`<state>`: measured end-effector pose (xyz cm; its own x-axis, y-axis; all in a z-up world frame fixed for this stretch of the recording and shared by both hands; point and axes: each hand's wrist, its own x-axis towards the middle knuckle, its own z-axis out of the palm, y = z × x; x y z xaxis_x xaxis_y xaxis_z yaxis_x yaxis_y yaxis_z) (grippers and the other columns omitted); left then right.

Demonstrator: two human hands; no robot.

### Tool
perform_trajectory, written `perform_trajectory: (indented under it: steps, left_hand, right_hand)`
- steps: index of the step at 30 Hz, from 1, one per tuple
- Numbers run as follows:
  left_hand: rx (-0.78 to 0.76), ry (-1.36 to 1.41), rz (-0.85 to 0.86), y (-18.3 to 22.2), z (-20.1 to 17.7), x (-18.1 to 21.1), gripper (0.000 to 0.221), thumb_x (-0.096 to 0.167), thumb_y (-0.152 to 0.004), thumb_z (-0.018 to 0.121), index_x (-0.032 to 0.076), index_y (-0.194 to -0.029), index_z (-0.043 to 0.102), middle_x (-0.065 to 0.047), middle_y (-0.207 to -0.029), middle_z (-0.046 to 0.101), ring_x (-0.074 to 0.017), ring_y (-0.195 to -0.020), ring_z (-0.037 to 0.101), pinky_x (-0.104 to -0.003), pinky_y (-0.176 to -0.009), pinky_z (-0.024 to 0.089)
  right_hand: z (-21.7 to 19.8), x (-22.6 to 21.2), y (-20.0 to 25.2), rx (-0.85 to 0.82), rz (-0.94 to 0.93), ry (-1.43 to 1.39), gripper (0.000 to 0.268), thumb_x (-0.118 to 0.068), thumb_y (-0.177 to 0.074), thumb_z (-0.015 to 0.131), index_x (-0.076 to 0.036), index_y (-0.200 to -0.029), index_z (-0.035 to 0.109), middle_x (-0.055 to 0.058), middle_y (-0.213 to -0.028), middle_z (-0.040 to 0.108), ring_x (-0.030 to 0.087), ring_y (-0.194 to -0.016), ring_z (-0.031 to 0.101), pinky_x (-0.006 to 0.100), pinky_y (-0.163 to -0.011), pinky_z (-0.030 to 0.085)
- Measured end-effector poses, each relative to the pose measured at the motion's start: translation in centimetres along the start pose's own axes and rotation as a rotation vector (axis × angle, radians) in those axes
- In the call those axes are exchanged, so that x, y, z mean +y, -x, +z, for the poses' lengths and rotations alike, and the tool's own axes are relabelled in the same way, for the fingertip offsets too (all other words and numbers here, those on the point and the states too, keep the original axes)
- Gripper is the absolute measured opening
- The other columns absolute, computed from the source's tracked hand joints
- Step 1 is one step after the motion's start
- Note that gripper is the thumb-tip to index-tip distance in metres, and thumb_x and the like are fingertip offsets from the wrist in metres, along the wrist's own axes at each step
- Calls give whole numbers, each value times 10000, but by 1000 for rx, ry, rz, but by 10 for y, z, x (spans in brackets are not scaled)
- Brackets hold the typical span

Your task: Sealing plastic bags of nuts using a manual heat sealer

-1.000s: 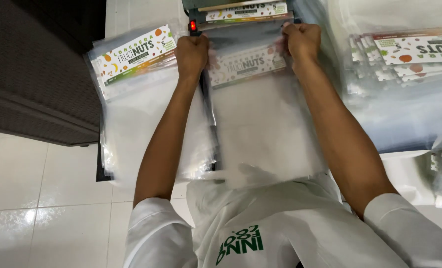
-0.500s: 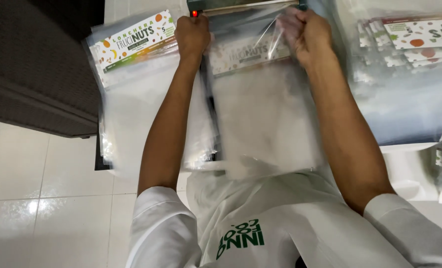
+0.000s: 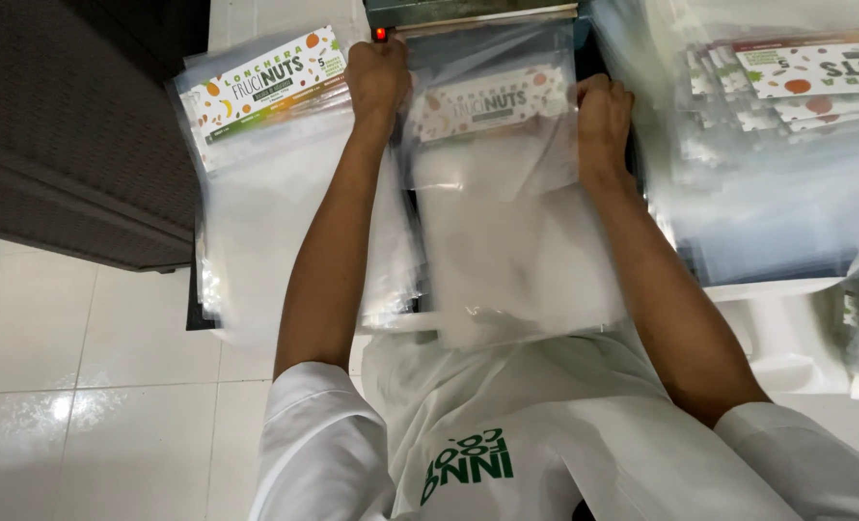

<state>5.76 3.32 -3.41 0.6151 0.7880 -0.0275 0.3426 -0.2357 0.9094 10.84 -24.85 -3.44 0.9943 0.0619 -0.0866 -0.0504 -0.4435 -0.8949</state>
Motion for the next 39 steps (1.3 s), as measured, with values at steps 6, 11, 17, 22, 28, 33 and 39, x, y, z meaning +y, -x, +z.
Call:
perform_trajectory:
  steps: [6,11,17,22,28,33,39]
  left_hand:
    - [33,29,61,-5,8,-14,386,410,-886,618,112,-642,604,-66,-663,722,-227,-656,687,-410,-636,478]
    - [17,-51,143,-13,8,-28,475,349,-929,616,125,-531,487,-13,-524,528,-188,-560,534,-433,-572,375]
    - [-25,-69,193,79,-63,-15,468,475,-945,589,53,-997,782,-243,-959,765,-457,-1019,711,-544,-894,550]
    - [212,-165,187,110,-145,-46,273,356,-976,744,97,-896,716,-142,-641,654,-328,-606,628,-434,-539,481]
    - [592,-791,438,92,-201,-121,461,595,-1043,651,139,-994,607,-104,-918,646,-402,-833,610,-554,-638,420]
    - [406,-204,540,86,-144,-73,468,239,-955,817,-22,-1248,561,-195,-1186,622,-327,-1086,603,-390,-994,452]
    - [-372,302,-123,122,-65,28,651,602,-832,547,16,-998,779,-88,-767,749,-147,-643,703,-260,-519,545]
  right_hand:
    - [-1,-4,2,-2,177,-74,407,-432,-881,280,-234,-885,635,4,-963,722,199,-880,657,357,-782,489]
    - [-20,-25,26,-71,355,-106,400,-242,-772,388,-242,-1035,690,7,-740,591,165,-527,530,327,-374,329]
    - [-14,46,-3,-88,-270,136,185,-277,-881,791,-177,-1024,730,25,-871,703,183,-774,695,343,-614,544]
    - [-20,12,30,-107,-291,-176,150,-85,-978,564,-130,-1103,633,6,-856,673,98,-649,609,241,-565,485]
    - [-37,-36,54,-87,-175,-412,145,-107,-1027,579,-119,-1155,646,29,-909,751,99,-559,604,223,-478,528]
    - [-26,-41,33,-96,-104,-450,156,-91,-1007,597,-114,-1143,668,30,-846,739,109,-509,650,227,-395,417]
    - [-3,-49,-10,-83,154,-421,85,-48,-874,634,-115,-888,684,6,-687,683,103,-413,560,262,-323,389]
